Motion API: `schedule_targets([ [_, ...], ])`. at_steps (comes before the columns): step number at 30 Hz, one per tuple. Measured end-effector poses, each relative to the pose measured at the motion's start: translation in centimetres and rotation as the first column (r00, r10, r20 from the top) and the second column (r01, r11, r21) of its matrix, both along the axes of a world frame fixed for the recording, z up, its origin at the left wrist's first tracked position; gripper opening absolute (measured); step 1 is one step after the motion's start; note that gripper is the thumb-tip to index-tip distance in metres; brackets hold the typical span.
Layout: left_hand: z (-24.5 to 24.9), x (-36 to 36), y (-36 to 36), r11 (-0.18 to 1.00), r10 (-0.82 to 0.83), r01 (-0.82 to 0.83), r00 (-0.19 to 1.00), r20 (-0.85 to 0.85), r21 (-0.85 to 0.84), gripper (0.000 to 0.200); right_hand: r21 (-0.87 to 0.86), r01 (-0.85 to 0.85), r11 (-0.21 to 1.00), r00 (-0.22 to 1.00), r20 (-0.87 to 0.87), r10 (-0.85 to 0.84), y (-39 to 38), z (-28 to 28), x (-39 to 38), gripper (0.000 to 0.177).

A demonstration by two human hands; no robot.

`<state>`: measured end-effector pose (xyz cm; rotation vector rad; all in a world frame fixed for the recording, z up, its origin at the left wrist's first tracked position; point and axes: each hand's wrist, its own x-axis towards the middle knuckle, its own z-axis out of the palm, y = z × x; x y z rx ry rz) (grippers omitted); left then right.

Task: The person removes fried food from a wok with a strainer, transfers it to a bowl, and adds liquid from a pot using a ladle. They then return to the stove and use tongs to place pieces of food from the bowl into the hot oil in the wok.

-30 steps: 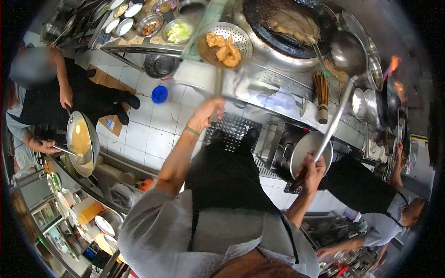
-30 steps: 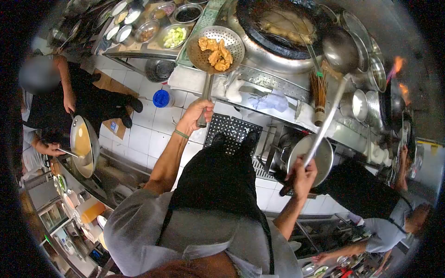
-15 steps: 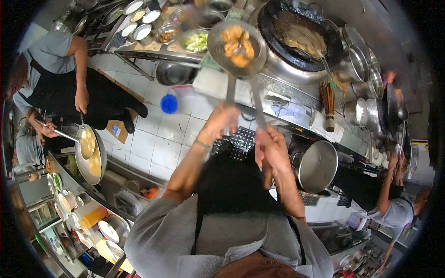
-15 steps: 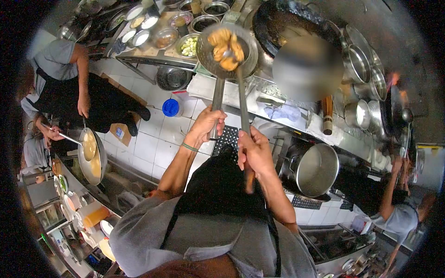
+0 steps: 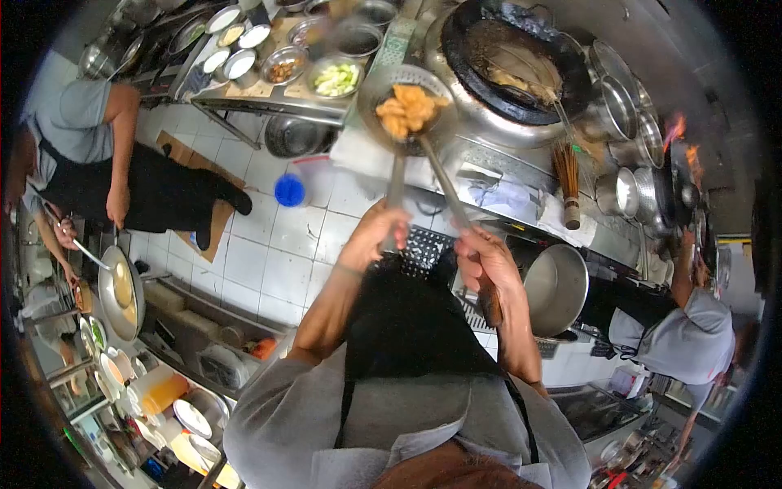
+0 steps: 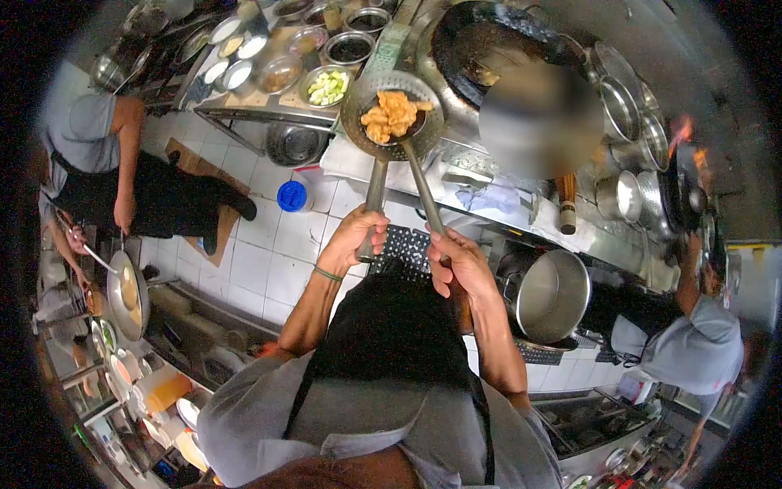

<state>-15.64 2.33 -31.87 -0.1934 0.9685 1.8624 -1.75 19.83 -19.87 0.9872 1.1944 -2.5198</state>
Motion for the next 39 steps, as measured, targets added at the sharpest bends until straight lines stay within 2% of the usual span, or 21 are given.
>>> schedule_targets([
  [6,-3.4,-1.2,-0.7,0.998,-0.056,0.054,0.997,0.050,0.045,0.011,-0.084,0.052,0.995,0.997,-0.058,-0.057,0.5,-2.0,0.9,0.026],
  [7,-3.3,-1.8,-0.5,0.995,-0.079,0.076,0.995,0.060,0.057,0.010,-0.075,0.001,0.997,0.998,-0.063,-0.005,0.3,-2.5,1.1,0.023],
  [9,-4.6,-2.7,0.1,0.983,0.001,-0.003,1.000,-0.012,-0.181,0.010,-0.007,-0.011,1.000,0.997,-0.075,0.011,0.2,-2.9,2.1,0.018],
  [10,-6.2,-4.2,-0.4,0.992,-0.084,0.080,0.996,-0.032,-0.094,0.012,-0.023,0.024,0.999,0.996,-0.083,-0.026,-0.2,-2.9,2.7,0.021],
  [11,-5.2,-4.3,0.5,0.979,-0.037,0.028,0.998,-0.042,-0.200,0.013,-0.039,0.073,0.997,0.992,-0.096,-0.076,-0.7,-2.8,2.8,0.024],
  [12,-7.2,-5.7,0.3,0.986,-0.133,0.130,0.991,-0.021,-0.102,0.024,-0.040,0.104,0.994,0.990,-0.091,-0.107,-0.9,-1.3,3.1,0.022],
  [13,-6.8,-5.4,1.2,0.978,-0.089,0.071,0.992,-0.085,-0.197,0.024,0.000,0.100,0.995,0.983,-0.152,-0.099,-0.9,-0.9,4.0,0.024],
  [14,-6.2,-5.6,1.2,0.983,-0.157,0.151,0.986,-0.054,-0.107,0.023,0.074,0.052,0.996,0.986,-0.163,-0.040,-0.8,-1.1,4.8,0.025],
  [15,-6.8,-5.8,1.6,0.985,-0.145,0.139,0.987,-0.066,-0.100,0.021,-0.010,0.094,0.996,0.966,-0.242,-0.093,-1.0,-1.7,5.6,0.022],
  [16,-7.6,-6.7,1.8,0.983,-0.172,0.168,0.983,0.066,0.070,0.015,-0.041,0.109,0.993,0.950,-0.289,-0.117,-1.1,-1.7,6.5,0.020],
  [17,-7.8,-5.3,1.5,0.967,-0.094,0.026,0.961,0.260,0.253,0.032,-0.063,0.097,0.993,0.936,-0.333,-0.112,-1.2,-1.5,7.6,0.018],
  [18,-8.6,-4.6,1.0,0.949,-0.079,-0.016,0.955,0.285,0.315,0.042,-0.084,0.121,0.989,0.925,-0.351,-0.143,-1.4,-1.3,8.8,0.017],
  [21,-9.3,-2.0,0.5,0.973,0.172,-0.225,0.867,0.468,0.059,0.049,-0.144,0.214,0.966,0.886,-0.389,-0.254,-2.1,-0.6,12.4,0.018],
  [23,-16.8,-3.4,-2.2,0.985,-0.163,0.111,0.855,0.493,0.133,0.053,-0.152,0.305,0.940,0.858,-0.385,-0.341,-2.6,0.7,15.0,0.020],
  [25,-19.9,-1.0,-2.5,0.888,-0.275,0.380,0.890,0.364,-0.259,0.056,-0.126,0.398,0.908,0.833,-0.364,-0.416,-3.3,1.5,18.4,0.024],
  [28,-26.0,2.4,-2.6,0.627,-0.585,0.592,0.787,0.197,-0.506,0.047,-0.125,0.541,0.832,0.767,-0.332,-0.549,-4.9,2.9,23.8,0.028],
  [30,-30.0,4.5,-1.7,0.407,-0.816,0.649,0.575,0.063,-0.643,0.042,-0.127,0.651,0.748,0.678,-0.344,-0.649,-6.1,2.6,27.4,0.030],
  [32,-32.7,5.8,-0.2,0.200,-0.959,0.589,0.281,-0.034,-0.783,0.038,-0.135,0.749,0.648,0.575,-0.353,-0.738,-7.4,2.0,31.0,0.036],
  [35,-35.4,7.6,2.2,0.352,-0.936,0.616,0.219,-0.276,-0.705,0.034,-0.142,0.895,0.424,0.365,-0.316,-0.876,-9.9,1.6,36.8,0.025],
  [36,-35.2,8.5,3.8,0.274,-0.960,0.617,0.227,-0.167,-0.737,0.028,-0.137,0.922,0.361,0.307,-0.306,-0.901,-10.5,0.9,39.0,0.026],
  [39,-33.9,10.7,6.7,0.187,-0.982,0.631,0.127,-0.138,-0.753,0.028,-0.131,0.982,0.134,0.091,-0.294,-0.951,-13.8,-0.5,45.7,0.027],
])
